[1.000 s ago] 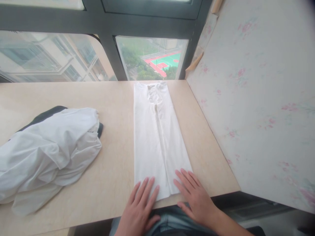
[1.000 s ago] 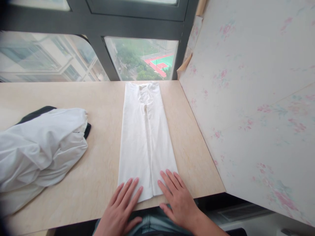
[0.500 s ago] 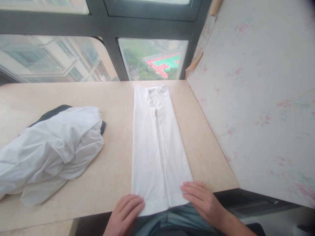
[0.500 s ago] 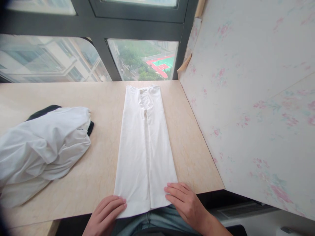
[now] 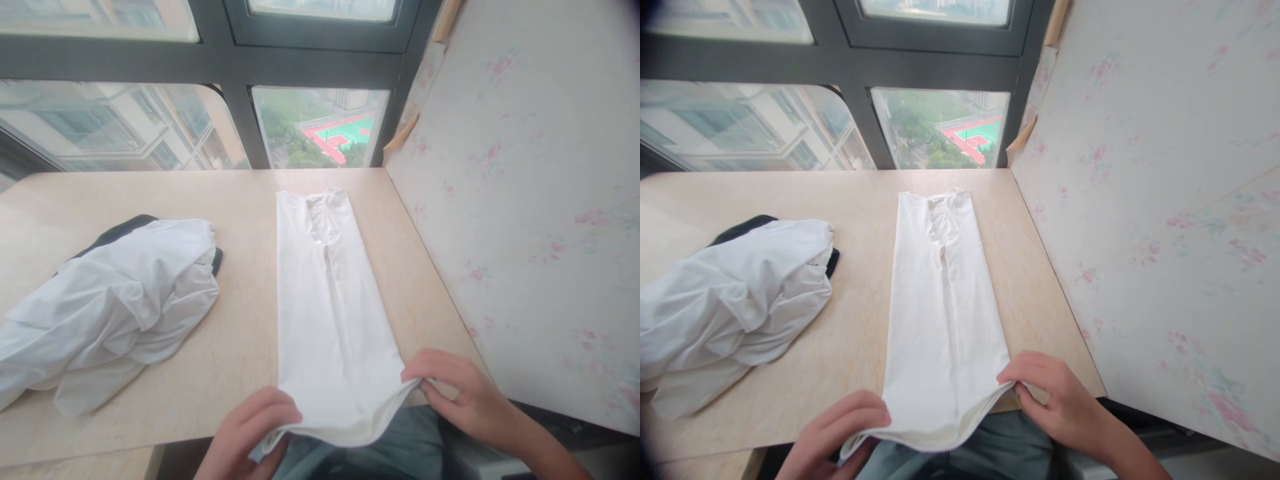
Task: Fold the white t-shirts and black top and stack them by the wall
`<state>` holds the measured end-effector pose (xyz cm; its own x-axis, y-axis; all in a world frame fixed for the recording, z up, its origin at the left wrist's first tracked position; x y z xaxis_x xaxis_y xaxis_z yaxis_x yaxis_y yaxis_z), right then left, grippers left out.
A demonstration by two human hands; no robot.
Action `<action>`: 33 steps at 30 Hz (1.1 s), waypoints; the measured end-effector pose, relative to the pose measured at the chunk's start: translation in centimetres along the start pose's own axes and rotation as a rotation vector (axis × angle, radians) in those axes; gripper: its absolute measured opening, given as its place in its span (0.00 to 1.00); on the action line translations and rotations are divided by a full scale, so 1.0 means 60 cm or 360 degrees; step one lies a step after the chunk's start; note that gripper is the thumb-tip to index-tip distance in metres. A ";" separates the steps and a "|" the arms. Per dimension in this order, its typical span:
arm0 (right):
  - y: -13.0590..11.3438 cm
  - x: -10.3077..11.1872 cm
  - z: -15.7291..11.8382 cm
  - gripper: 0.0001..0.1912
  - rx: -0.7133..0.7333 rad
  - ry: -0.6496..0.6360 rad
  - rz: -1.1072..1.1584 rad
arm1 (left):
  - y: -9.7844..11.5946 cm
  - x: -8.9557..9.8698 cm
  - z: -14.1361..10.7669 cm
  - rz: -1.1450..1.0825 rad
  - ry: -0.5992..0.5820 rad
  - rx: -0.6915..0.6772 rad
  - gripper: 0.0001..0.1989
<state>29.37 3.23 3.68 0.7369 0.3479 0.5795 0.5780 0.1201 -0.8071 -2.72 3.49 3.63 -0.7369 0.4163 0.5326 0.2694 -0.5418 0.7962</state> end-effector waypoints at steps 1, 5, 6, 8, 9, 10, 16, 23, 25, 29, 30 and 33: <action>-0.002 0.021 0.027 0.14 0.0007 0.0105 0.0011 | -0.010 0.023 0.028 0.0043 0.0123 -0.0008 0.12; 0.026 0.087 0.177 0.12 -0.0143 0.0468 0.0100 | -0.124 0.101 0.147 0.0086 0.0574 0.0244 0.06; 0.041 0.093 0.221 0.13 -0.0196 0.0506 0.0160 | -0.163 0.110 0.176 0.0043 0.0592 0.0357 0.10; 0.075 0.094 0.303 0.17 -0.0249 0.0547 0.0274 | -0.235 0.120 0.224 0.0208 0.0569 0.0533 0.15; 0.095 0.090 0.338 0.18 -0.0289 0.0576 0.0288 | -0.263 0.123 0.242 0.0345 0.0562 0.0591 0.15; 0.116 0.084 0.367 0.19 -0.0359 0.0608 0.0263 | -0.287 0.123 0.255 0.0445 0.0552 0.0626 0.15; 0.188 0.053 0.411 0.19 -0.0526 0.0755 0.0121 | -0.349 0.111 0.262 0.0663 0.0562 0.0716 0.17; 0.152 0.035 0.313 0.14 -0.0062 0.1083 -0.0117 | -0.274 0.085 0.203 0.0922 0.0680 0.0436 0.16; 0.127 0.013 0.260 0.14 0.0240 0.1026 -0.0243 | -0.229 0.058 0.170 0.0985 0.0566 0.0117 0.10; 0.101 -0.039 0.164 0.17 0.0582 0.0594 -0.0511 | -0.168 -0.006 0.096 0.0984 0.0040 -0.0241 0.11; 0.101 -0.047 0.147 0.18 0.0599 0.0506 -0.0582 | -0.162 -0.016 0.080 0.1015 -0.0053 -0.0257 0.13; 0.112 -0.056 0.126 0.22 0.0551 0.0444 -0.0710 | -0.159 -0.022 0.049 0.1160 -0.0086 -0.0258 0.14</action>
<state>28.10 9.90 -4.55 0.5420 -0.0552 0.8386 0.7382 0.5082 -0.4437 -2.48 10.27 -3.86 -0.3738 -0.0565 0.9258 0.5800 -0.7931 0.1858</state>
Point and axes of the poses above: each hand's wrist, its own z-axis towards the middle knuckle, its own x-axis out of the back of the hand, y = z × x, the point moved 5 cm from there along z, towards the middle knuckle, and after that the axes turned 7 degrees about -x, right-handed, at the moved point
